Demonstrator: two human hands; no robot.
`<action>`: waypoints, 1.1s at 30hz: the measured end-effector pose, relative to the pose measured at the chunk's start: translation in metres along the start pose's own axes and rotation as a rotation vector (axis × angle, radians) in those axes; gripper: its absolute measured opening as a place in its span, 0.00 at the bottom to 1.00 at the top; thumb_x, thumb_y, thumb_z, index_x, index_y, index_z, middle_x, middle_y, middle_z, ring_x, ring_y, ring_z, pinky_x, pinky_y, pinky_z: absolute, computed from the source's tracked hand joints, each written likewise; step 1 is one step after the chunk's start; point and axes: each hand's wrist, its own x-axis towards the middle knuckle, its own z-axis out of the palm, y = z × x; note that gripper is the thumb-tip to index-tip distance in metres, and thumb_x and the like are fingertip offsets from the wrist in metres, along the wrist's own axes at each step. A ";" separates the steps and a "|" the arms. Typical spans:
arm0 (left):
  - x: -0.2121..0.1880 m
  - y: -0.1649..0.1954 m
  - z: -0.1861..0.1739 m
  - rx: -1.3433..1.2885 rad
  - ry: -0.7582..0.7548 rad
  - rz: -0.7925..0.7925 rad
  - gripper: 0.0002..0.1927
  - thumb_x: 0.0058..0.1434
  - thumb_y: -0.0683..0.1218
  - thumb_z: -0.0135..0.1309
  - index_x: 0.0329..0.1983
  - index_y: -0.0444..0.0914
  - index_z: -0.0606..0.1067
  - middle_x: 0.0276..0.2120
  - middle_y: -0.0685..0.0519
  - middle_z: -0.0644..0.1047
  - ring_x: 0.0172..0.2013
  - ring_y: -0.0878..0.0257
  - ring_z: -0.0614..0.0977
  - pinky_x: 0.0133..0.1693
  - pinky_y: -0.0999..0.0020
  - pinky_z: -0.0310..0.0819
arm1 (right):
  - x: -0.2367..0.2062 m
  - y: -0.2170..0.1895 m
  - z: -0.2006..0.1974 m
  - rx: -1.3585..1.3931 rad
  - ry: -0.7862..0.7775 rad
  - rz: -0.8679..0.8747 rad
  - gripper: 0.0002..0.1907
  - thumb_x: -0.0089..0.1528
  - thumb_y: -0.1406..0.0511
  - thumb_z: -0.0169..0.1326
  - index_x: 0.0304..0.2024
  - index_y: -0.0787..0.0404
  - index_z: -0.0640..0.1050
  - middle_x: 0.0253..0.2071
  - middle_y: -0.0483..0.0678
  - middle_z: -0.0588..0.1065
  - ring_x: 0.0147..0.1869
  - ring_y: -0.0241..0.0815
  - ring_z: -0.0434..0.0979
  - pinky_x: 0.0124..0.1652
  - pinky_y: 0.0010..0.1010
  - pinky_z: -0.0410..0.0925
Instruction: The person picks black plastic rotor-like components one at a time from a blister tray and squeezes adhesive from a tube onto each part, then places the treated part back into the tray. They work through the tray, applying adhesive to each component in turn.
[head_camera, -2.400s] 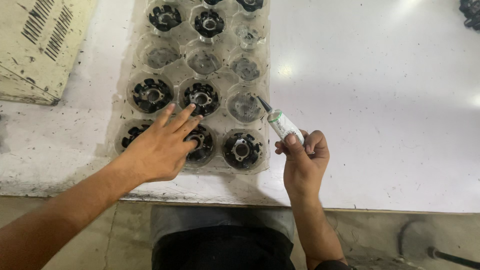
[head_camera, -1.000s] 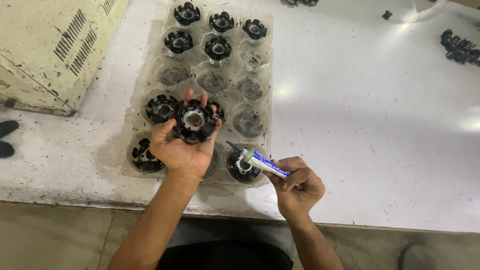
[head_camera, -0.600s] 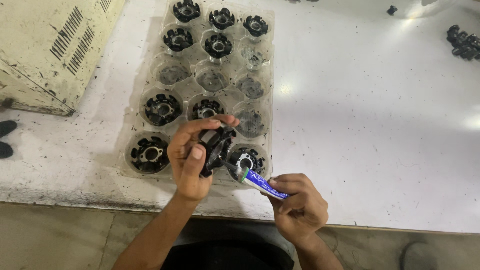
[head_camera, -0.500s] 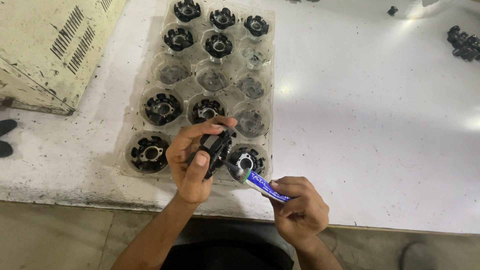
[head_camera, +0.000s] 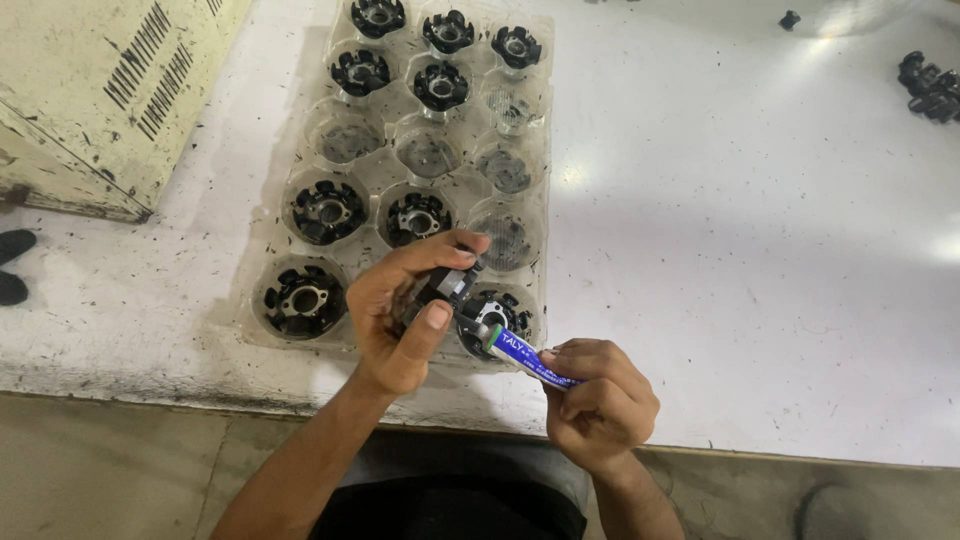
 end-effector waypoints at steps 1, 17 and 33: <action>0.000 0.000 0.000 -0.003 0.007 -0.022 0.19 0.70 0.48 0.54 0.56 0.28 0.75 0.55 0.34 0.79 0.54 0.55 0.82 0.59 0.63 0.77 | 0.000 0.000 -0.001 -0.002 -0.007 0.008 0.22 0.47 0.82 0.64 0.20 0.58 0.64 0.33 0.52 0.79 0.37 0.42 0.82 0.38 0.31 0.80; -0.001 -0.006 0.002 -0.082 0.038 -0.037 0.20 0.73 0.49 0.53 0.57 0.28 0.74 0.53 0.35 0.79 0.57 0.54 0.81 0.63 0.60 0.76 | -0.006 0.003 -0.003 0.003 0.011 0.004 0.21 0.46 0.83 0.62 0.19 0.58 0.65 0.33 0.51 0.78 0.38 0.41 0.82 0.37 0.31 0.76; -0.014 -0.010 0.007 -0.552 0.259 -0.086 0.22 0.73 0.55 0.52 0.58 0.33 0.72 0.56 0.35 0.75 0.56 0.44 0.80 0.57 0.51 0.77 | -0.005 0.002 0.006 0.008 0.042 0.033 0.22 0.47 0.82 0.64 0.22 0.59 0.64 0.34 0.53 0.78 0.38 0.45 0.82 0.36 0.31 0.78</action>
